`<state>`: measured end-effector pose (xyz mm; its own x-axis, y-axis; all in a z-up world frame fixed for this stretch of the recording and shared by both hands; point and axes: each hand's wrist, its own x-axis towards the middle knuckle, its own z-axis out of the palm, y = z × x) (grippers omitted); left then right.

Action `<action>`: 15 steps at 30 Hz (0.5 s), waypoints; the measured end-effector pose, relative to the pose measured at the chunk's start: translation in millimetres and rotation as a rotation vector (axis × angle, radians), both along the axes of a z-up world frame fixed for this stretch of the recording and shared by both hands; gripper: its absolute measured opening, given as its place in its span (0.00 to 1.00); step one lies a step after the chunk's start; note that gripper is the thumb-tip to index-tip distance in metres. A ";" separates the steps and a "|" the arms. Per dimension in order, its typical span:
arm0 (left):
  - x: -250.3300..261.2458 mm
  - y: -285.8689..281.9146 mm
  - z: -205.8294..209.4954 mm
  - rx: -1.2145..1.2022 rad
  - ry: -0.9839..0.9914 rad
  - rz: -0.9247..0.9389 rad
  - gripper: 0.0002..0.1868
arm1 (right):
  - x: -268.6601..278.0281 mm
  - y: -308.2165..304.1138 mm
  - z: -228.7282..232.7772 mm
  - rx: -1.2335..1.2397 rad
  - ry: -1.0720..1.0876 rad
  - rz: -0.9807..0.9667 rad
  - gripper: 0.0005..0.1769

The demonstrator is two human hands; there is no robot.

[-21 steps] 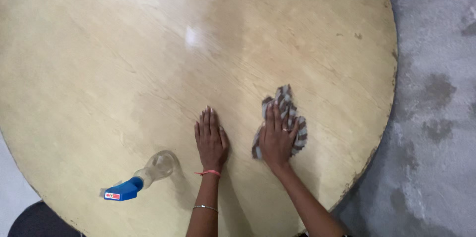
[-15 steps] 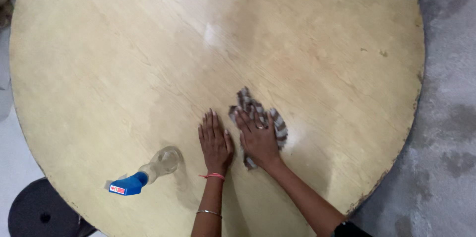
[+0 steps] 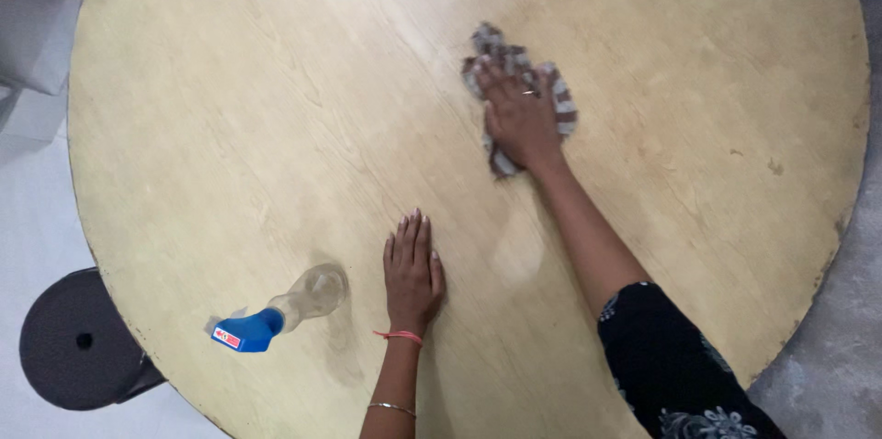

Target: The person wipes a large, round, light-colored table with a cloth. They use a spray bottle to apply liquid to the surface and continue wiping in circular and sweeping motions across the entire tabletop.

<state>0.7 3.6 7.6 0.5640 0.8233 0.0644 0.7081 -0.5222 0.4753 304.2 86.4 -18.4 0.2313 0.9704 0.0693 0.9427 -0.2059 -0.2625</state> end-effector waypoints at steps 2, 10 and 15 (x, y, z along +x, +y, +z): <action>0.9 -0.1 1.1 -0.004 -0.003 0.008 0.31 | 29.8 -15.0 5.3 0.017 -0.053 -0.113 0.33; 1.0 -0.6 3.4 -0.014 -0.011 0.018 0.30 | 50.9 -140.7 27.3 0.071 -0.046 -0.591 0.32; 0.4 -0.6 -2.3 0.042 -0.008 -0.004 0.31 | -40.3 -202.2 24.8 -0.011 -0.077 -0.692 0.33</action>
